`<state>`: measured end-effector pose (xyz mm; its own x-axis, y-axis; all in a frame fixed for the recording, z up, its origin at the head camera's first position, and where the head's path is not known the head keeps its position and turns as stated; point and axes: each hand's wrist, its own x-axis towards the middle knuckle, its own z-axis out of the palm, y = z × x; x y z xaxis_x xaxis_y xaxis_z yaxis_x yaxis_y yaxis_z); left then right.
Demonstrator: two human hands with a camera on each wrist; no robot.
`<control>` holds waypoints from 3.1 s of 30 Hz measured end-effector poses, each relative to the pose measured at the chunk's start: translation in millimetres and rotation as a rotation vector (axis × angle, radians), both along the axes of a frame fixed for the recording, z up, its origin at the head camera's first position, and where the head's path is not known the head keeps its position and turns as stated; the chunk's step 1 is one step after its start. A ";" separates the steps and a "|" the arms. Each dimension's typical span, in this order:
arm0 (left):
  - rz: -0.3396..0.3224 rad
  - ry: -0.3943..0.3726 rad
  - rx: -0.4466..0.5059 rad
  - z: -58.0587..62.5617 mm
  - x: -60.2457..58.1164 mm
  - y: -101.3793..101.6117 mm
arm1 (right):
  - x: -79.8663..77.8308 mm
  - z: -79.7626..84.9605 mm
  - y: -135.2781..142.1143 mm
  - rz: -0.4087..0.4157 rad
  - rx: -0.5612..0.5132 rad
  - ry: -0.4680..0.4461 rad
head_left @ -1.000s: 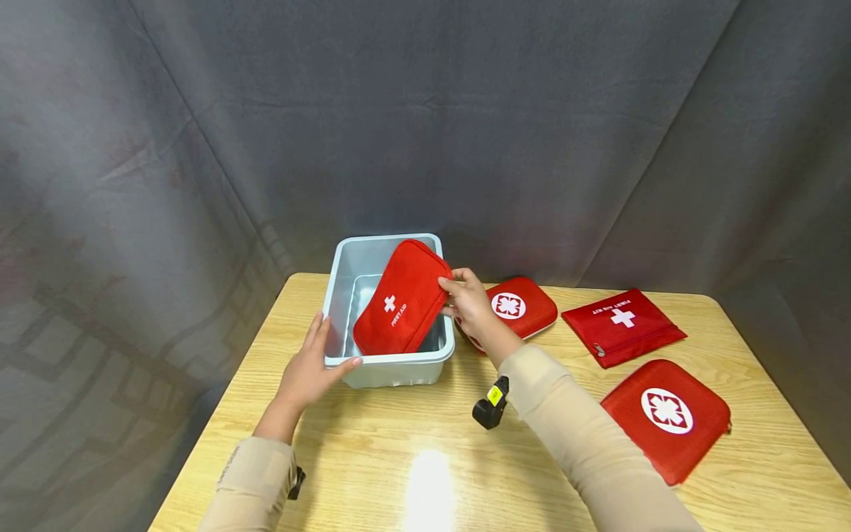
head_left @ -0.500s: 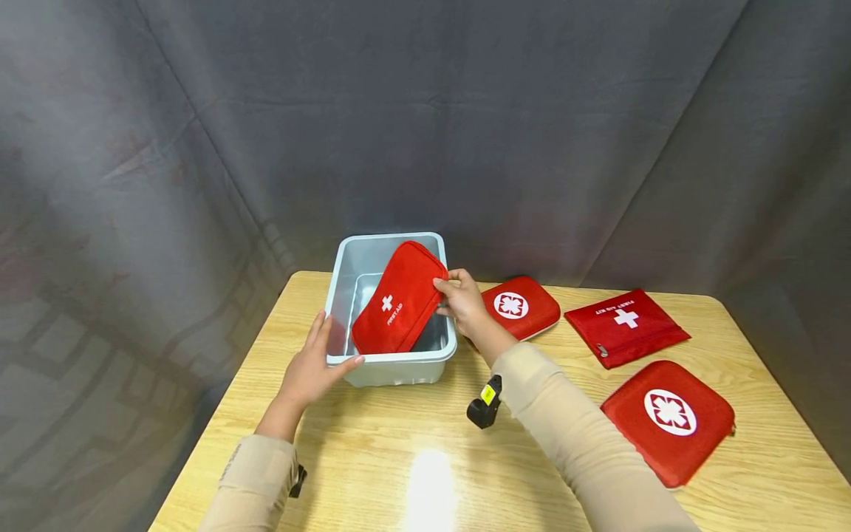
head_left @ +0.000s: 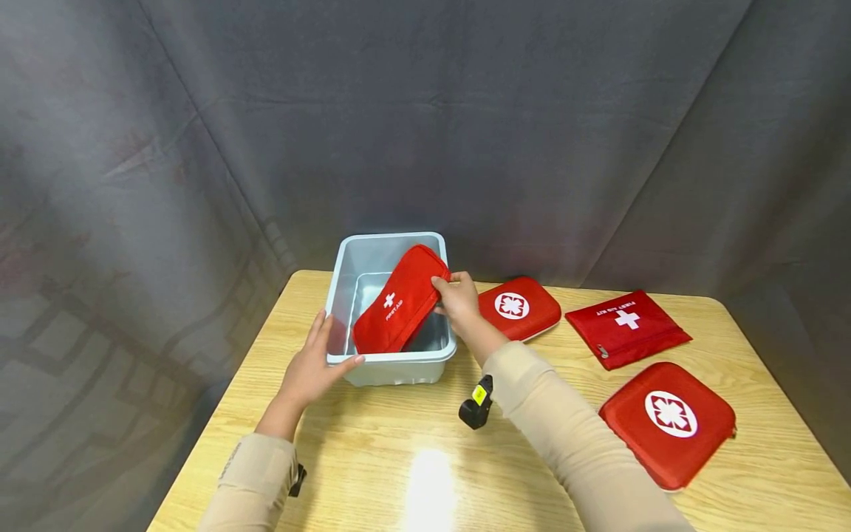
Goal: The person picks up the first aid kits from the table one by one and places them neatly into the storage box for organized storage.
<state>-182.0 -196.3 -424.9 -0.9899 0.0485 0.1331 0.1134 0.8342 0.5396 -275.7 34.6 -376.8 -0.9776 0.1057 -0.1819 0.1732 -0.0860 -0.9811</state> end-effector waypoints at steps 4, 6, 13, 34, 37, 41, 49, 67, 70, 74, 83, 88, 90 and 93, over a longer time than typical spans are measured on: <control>-0.002 0.012 -0.003 -0.2 -0.5 0.3 | -0.3 -0.3 -3.2 -0.038 0.023 0.007; -0.001 0.012 -0.006 -0.4 -0.6 0.4 | -0.2 -0.1 -4.4 -0.051 0.030 0.009; 0.001 0.012 0.001 0.1 -0.1 0.9 | 1.0 -1.0 -10.5 -0.101 0.034 0.030; 0.007 0.027 0.014 -2.7 2.4 2.9 | 18.2 -12.0 -35.9 -0.171 0.106 0.091; 0.007 0.029 0.016 -3.4 2.3 3.0 | 20.8 -13.6 -36.4 -0.134 0.190 0.059; 0.009 0.023 0.021 -3.7 2.1 2.9 | 22.3 -15.4 -36.6 -0.081 0.255 0.056; 0.010 0.013 0.027 -5.7 -0.5 1.0 | 17.2 -18.0 -35.3 -0.039 0.317 0.109; 0.006 0.010 0.024 -5.4 -1.0 1.2 | -10.7 -2.1 -27.0 0.115 0.394 0.215; 0.005 0.011 0.026 -5.3 -0.7 0.7 | -12.4 -2.8 -30.8 0.121 0.414 0.223; 0.004 0.011 0.034 -4.7 -0.1 0.7 | -12.2 -4.6 -35.2 0.117 0.428 0.234; 0.004 0.000 0.032 -6.4 -0.3 0.0 | -7.4 -12.6 -40.1 0.075 0.396 0.170; 0.004 0.014 0.033 -6.9 0.3 -1.0 | -5.2 -17.1 -43.5 0.047 0.478 0.134; 0.003 0.016 0.037 -7.2 0.2 -1.1 | -4.1 -19.1 -44.6 0.047 0.520 0.119; 0.001 0.018 0.041 -7.3 -0.3 -0.8 | -2.7 -21.0 -45.4 0.046 0.576 0.101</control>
